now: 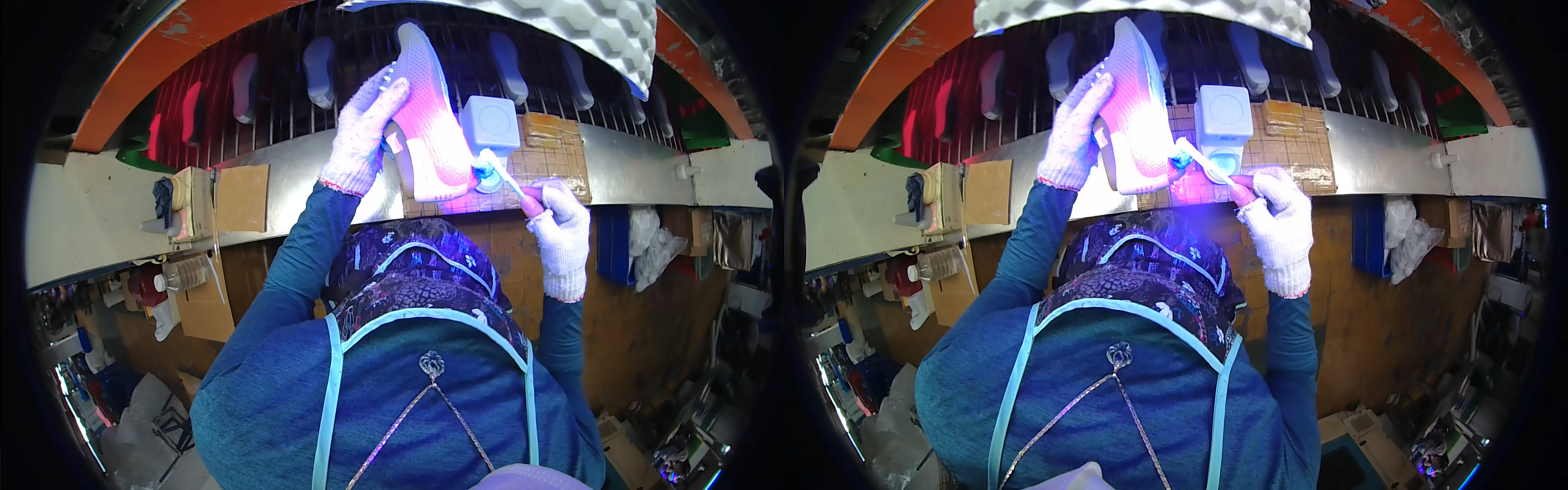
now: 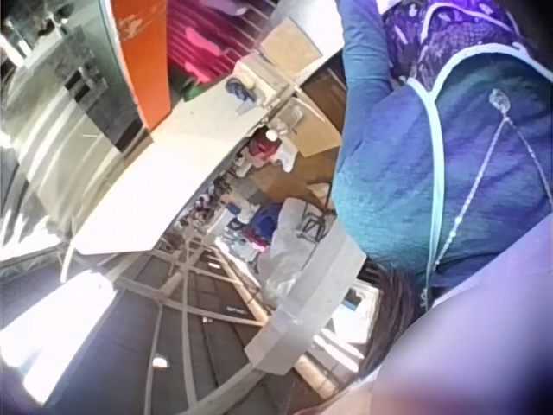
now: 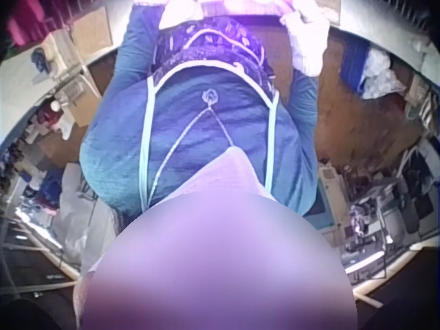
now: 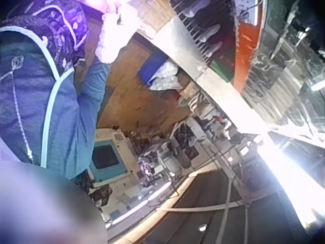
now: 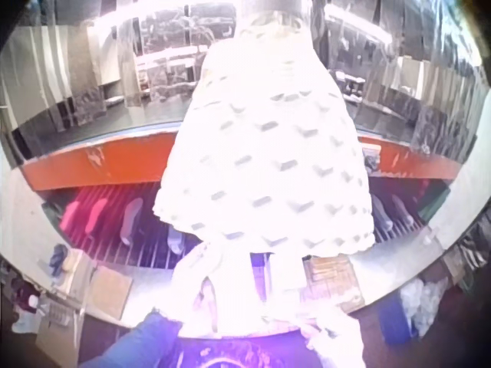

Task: The person repeatedly dips a small brush into a container of blue paint and applies it to the upper surface of a single pink shoe held in the left hand. The shoe is rotated and repositioned frequently to cover different areas. The person places the shoe on a rack and retrieves it again multiple times during the process.

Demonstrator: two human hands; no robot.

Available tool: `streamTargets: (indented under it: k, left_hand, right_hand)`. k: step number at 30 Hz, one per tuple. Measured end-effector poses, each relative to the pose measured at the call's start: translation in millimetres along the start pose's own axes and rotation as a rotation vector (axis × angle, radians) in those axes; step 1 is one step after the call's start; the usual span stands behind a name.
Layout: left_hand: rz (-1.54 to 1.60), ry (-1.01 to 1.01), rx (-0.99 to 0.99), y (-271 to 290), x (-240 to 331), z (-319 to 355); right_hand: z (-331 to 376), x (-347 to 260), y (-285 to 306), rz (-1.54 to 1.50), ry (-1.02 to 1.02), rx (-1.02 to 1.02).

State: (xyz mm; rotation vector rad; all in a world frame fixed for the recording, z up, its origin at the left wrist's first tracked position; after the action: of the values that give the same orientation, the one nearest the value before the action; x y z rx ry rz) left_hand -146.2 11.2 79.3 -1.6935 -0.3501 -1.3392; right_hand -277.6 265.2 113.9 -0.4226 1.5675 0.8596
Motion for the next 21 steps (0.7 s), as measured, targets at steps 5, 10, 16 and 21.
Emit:
streamTargets:
  k: [5, 10, 16, 21]
  left_hand:
    - [-0.093, -0.030, -0.008, 2, -2, -3]
    - [-0.139, -0.029, -0.015, -5, 1, 2]
    - [-0.186, -0.047, -0.049, -10, 7, 1]
    - [-0.197, -0.060, -0.059, -10, 6, -5]
  right_hand:
    - [-5, -13, -1, 0.238, 0.098, 0.080]
    - [-17, -15, -3, 0.236, 0.100, 0.103]
    - [-39, -26, -7, 0.416, 0.339, 0.122]
    - [-42, -17, -2, 0.283, 0.139, 0.022]
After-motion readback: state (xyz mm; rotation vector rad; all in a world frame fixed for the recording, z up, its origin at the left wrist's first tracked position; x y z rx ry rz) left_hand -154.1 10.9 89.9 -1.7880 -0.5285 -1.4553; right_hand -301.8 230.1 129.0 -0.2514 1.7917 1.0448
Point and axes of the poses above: each hand's wrist, its own z-axis away from the middle knuckle, its own y-axis out of the back of the hand, x = y × z, the point moved 7 cm from there along -z, towards the middle knuckle, and after that the axes turned 5 degrees about -y, right-handed, at the moved point
